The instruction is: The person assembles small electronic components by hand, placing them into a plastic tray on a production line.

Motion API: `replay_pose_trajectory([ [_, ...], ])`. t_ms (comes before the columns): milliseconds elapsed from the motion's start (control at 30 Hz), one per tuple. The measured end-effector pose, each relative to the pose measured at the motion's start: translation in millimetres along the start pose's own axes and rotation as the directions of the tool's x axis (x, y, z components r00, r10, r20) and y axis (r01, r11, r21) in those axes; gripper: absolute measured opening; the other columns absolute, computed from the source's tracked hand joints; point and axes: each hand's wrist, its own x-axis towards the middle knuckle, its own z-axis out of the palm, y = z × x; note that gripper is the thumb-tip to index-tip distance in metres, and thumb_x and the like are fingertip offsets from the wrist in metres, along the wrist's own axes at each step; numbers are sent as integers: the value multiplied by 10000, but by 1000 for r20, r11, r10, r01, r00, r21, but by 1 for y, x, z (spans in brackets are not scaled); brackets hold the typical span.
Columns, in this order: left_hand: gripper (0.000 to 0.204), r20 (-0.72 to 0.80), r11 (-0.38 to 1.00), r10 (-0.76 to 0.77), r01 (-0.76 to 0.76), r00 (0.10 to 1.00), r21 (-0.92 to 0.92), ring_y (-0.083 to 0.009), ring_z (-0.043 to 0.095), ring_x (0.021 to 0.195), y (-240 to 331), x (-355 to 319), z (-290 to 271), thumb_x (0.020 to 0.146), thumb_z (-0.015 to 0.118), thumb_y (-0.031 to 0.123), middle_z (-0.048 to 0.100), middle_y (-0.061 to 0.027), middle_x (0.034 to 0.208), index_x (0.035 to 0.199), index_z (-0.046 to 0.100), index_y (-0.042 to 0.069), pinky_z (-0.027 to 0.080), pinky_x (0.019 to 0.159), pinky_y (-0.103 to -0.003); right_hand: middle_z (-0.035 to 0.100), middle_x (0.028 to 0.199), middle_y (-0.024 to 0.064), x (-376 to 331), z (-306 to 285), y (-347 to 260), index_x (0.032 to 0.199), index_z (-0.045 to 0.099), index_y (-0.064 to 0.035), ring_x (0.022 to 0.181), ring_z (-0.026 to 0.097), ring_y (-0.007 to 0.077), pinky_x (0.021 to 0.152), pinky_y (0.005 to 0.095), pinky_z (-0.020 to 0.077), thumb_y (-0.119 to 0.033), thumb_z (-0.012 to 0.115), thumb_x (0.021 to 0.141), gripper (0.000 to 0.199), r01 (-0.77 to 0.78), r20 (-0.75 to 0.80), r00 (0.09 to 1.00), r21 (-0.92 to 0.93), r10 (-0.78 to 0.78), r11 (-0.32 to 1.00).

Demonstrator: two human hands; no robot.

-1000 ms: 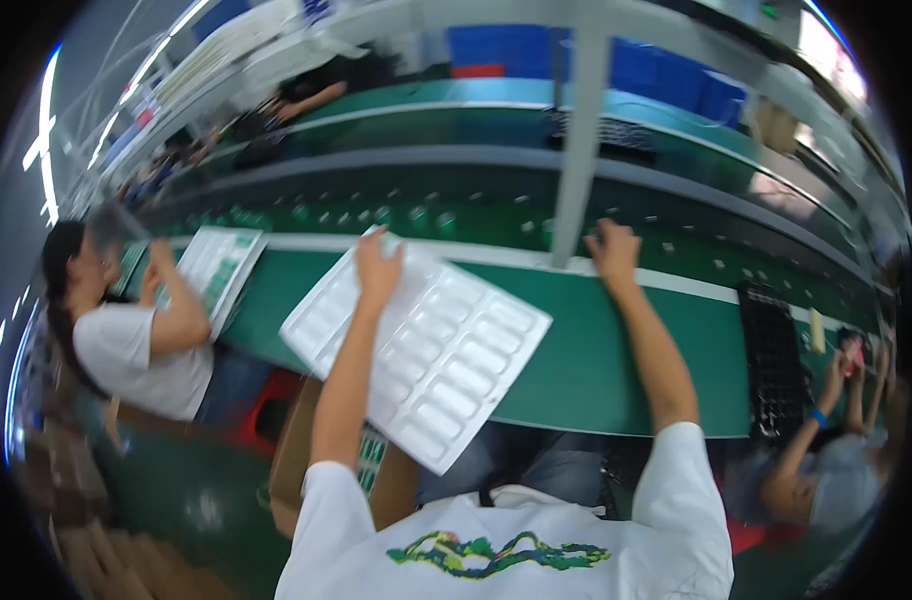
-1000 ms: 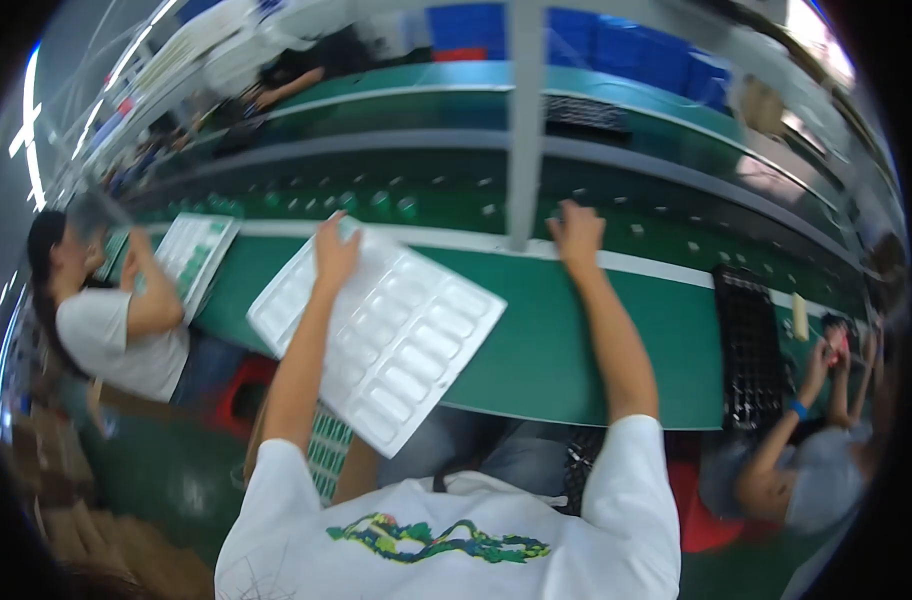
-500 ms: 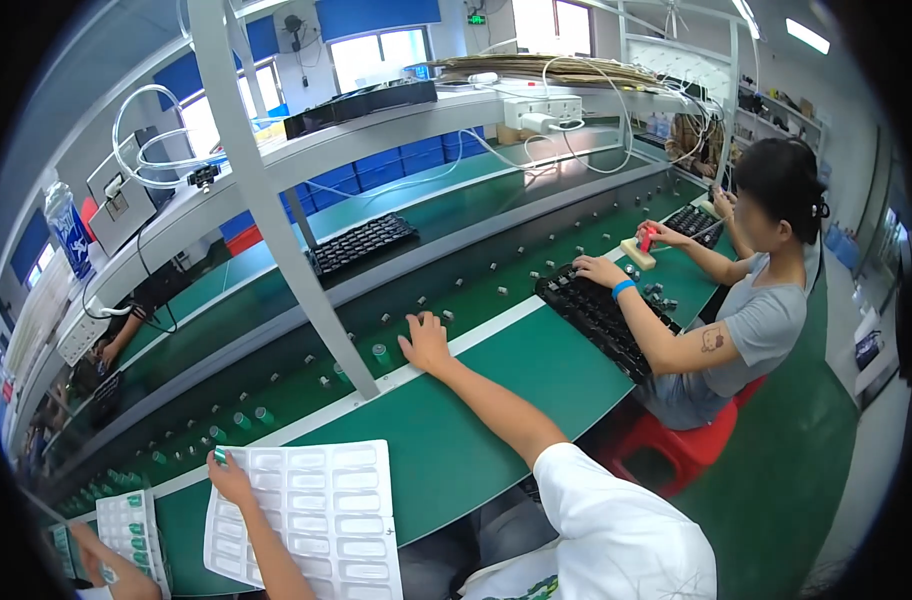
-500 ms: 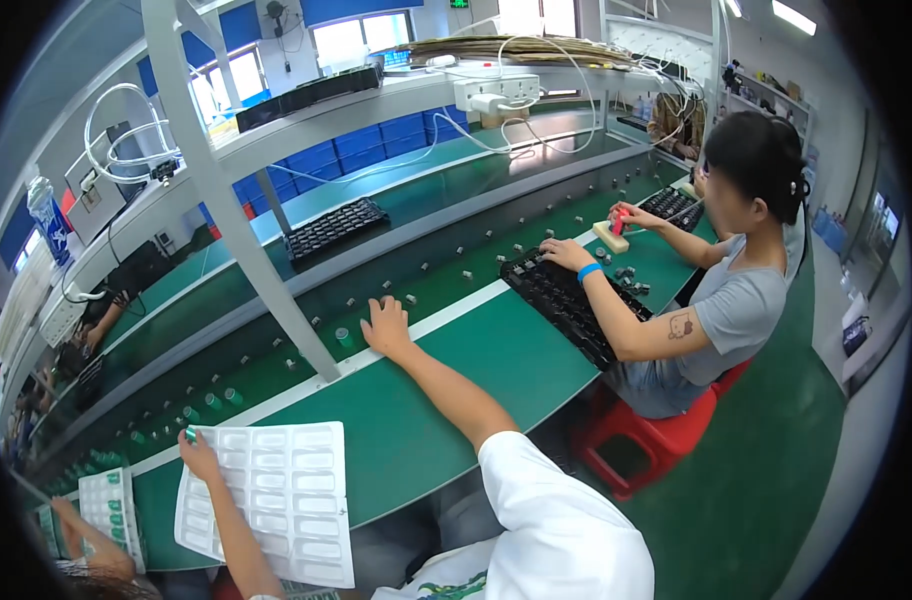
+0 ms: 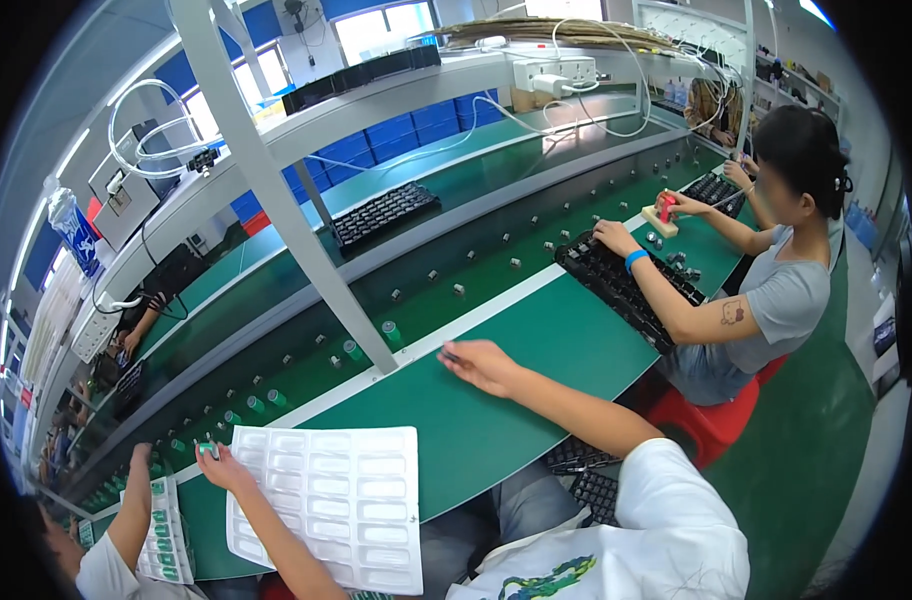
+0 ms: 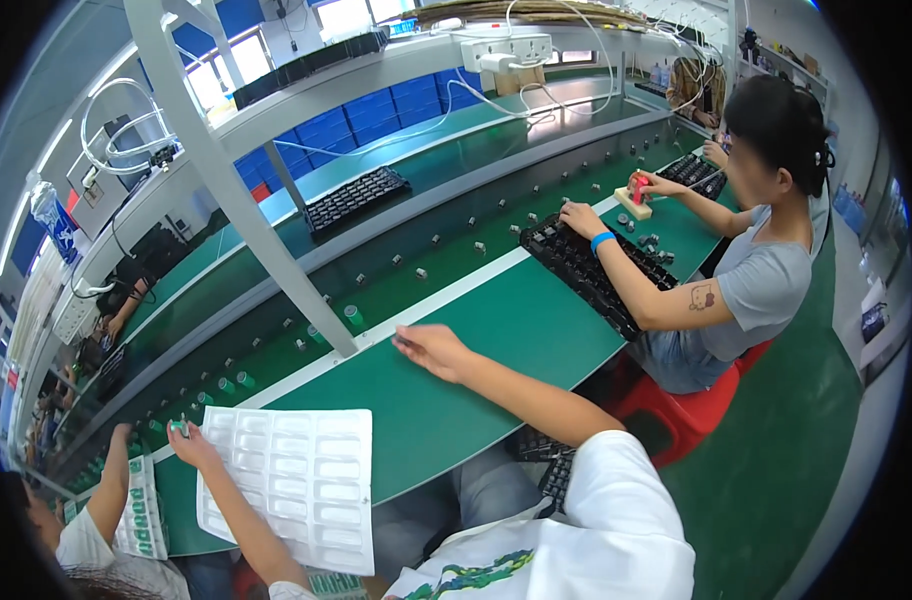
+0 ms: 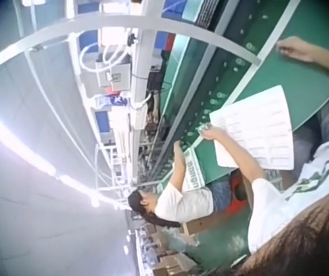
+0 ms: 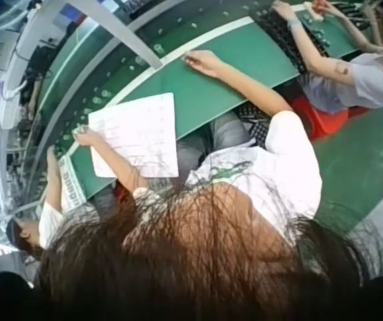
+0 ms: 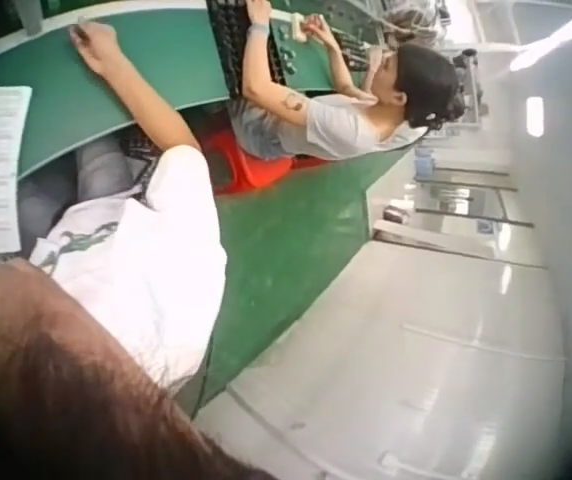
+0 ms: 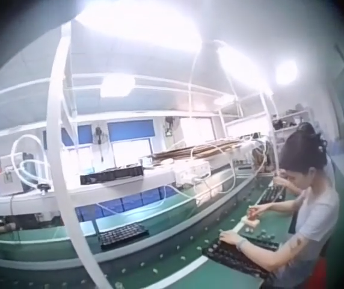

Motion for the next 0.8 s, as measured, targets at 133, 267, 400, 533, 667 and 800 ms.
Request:
replay_pose_trajectory([
  [133, 363, 528, 922, -220, 352, 820, -163, -218, 551, 1096, 50, -108, 72, 959, 557, 75, 549, -120, 1208, 1308, 458, 67, 485, 873, -342, 616, 945, 65, -86, -38, 5, 1109, 580, 25, 820, 612, 117, 651, 211, 529, -281, 535, 1004, 326, -229, 52, 973, 99, 224, 968],
  [267, 389, 600, 743, -550, 669, 581, 33, -210, 594, 1048, 132, -246, 49, 950, 571, 62, 561, -143, 1195, 1315, 435, 65, 511, 856, -360, 602, 892, 52, -140, 2, 20, 1222, 557, 44, 747, 589, 103, 600, 224, 495, -356, 418, 1042, 460, -355, 122, 924, -82, 363, 931],
  [400, 428, 696, 539, -666, 818, 270, 199, -240, 607, 992, 144, -338, 30, 922, 600, 77, 593, -211, 1164, 1321, 445, 60, 532, 751, -337, 582, 985, 44, -167, 8, 68, 1355, 506, 0, 840, 567, 98, 783, 259, 514, -291, 448, 1041, 432, -239, 211, 939, -171, 273, 956],
  [533, 414, 627, 481, -724, 862, 287, 161, -235, 607, 974, 116, -376, 19, 884, 624, 32, 600, -204, 1140, 1274, 487, 15, 514, 745, -323, 595, 1061, 58, -171, 24, 91, 1334, 518, -8, 961, 586, 108, 847, 274, 519, -89, 592, 961, 389, 13, 266, 958, -405, 104, 914],
  [667, 421, 592, 503, -724, 858, 354, 102, -211, 593, 1046, 115, -389, 25, 879, 637, 44, 610, -150, 1125, 1271, 491, -7, 494, 808, -306, 674, 1057, 120, -178, 35, 74, 1166, 595, 22, 957, 655, 155, 832, 275, 551, 74, 696, 831, 354, 126, 158, 986, -442, -61, 888],
  [800, 391, 626, 481, -688, 876, 367, 15, -187, 591, 1073, 107, -382, 26, 915, 614, 78, 620, -112, 1106, 1277, 502, -17, 484, 853, -285, 664, 1091, 153, -166, 49, 65, 1148, 643, 23, 936, 630, 178, 816, 299, 512, -21, 684, 861, 293, 412, 330, 904, -514, -270, 752],
])
